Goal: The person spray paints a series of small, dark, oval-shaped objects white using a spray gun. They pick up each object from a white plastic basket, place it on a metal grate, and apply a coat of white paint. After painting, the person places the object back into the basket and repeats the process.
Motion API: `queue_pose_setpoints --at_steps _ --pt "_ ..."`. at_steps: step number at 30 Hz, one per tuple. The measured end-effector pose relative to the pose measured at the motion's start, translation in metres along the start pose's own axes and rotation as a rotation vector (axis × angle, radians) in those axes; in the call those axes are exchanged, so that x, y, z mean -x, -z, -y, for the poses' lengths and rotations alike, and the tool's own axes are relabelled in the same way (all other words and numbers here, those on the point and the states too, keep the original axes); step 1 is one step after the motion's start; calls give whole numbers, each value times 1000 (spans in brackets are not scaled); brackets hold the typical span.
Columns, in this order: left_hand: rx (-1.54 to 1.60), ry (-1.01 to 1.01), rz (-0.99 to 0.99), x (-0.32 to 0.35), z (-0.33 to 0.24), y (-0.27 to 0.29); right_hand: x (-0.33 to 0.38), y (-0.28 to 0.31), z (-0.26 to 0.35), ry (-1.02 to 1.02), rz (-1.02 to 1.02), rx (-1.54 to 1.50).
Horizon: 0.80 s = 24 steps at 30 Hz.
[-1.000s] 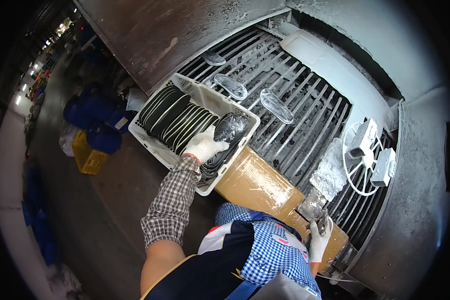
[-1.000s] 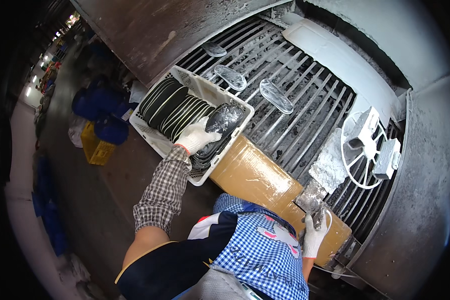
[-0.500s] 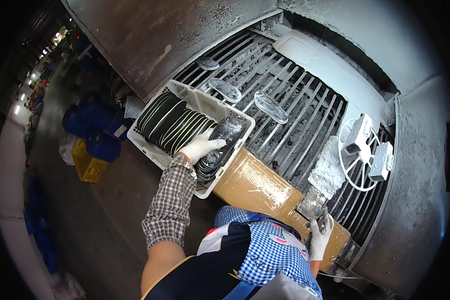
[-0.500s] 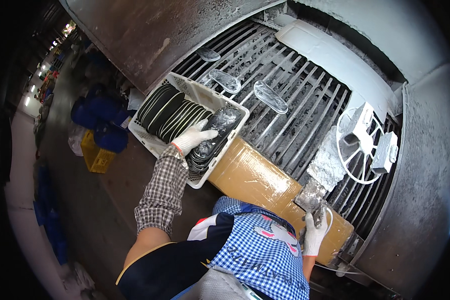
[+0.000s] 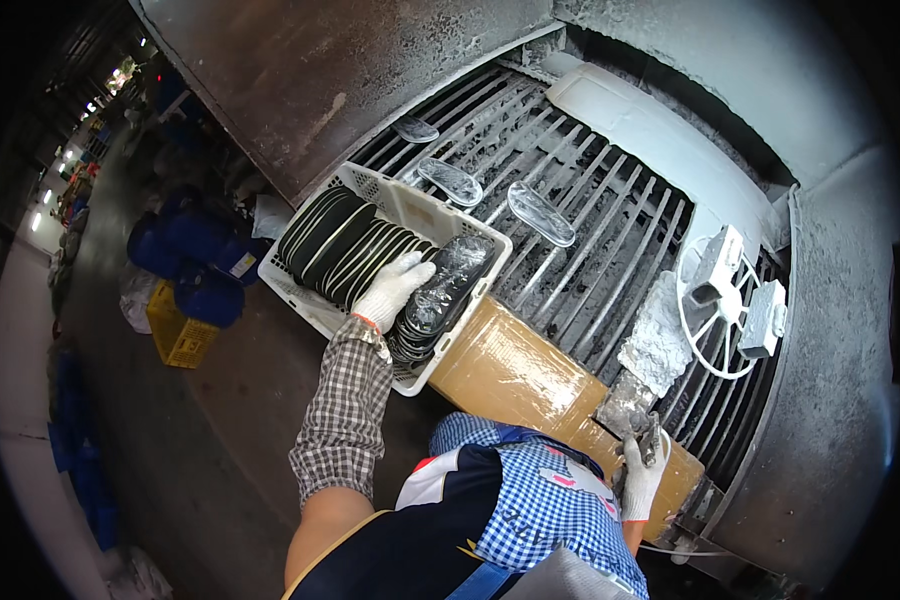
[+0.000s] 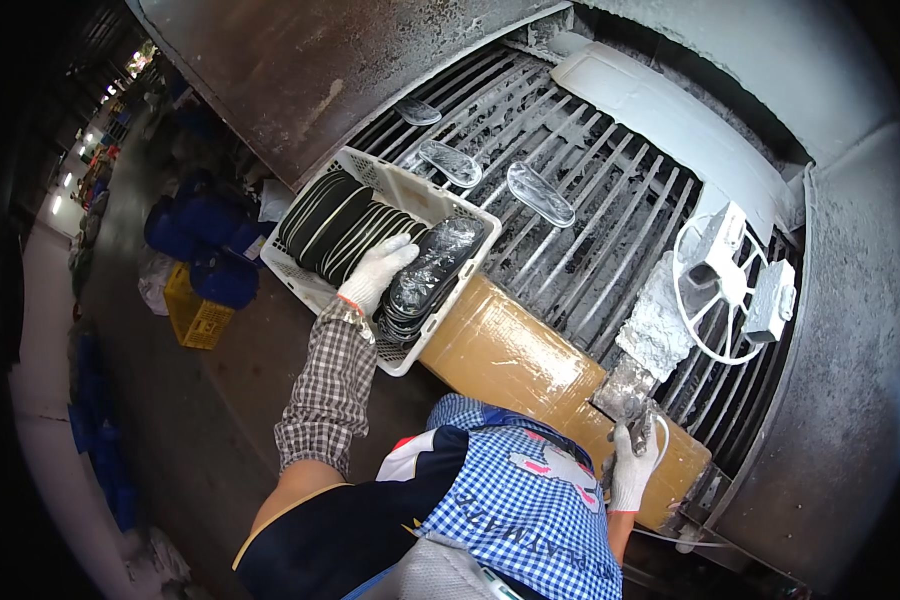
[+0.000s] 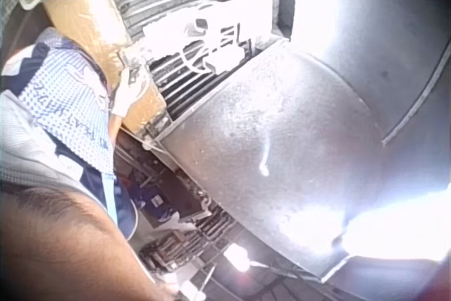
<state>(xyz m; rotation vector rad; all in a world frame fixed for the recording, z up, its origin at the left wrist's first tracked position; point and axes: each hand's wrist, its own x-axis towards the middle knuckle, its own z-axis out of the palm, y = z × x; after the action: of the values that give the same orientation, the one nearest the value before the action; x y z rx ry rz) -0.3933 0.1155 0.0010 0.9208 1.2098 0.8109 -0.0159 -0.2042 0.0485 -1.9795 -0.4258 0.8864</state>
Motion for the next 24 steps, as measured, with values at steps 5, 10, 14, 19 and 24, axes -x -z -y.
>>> queue_pose_setpoints --at_steps 5,10,14,19,24 --pt "-322 -157 -563 10 3 24 -1 3 -4 21 -3 42" --pt "-1138 -175 -1058 9 -2 71 -10 2 -30 200 -20 61" --pt "-1270 -106 -961 -7 6 115 -11 -2 -25 179 -5 59" --pt "-1328 7 -867 -36 10 143 -13 1 -27 192 10 87" --pt "-1418 68 -877 -57 6 165 -8 0 -19 178 -3 92"
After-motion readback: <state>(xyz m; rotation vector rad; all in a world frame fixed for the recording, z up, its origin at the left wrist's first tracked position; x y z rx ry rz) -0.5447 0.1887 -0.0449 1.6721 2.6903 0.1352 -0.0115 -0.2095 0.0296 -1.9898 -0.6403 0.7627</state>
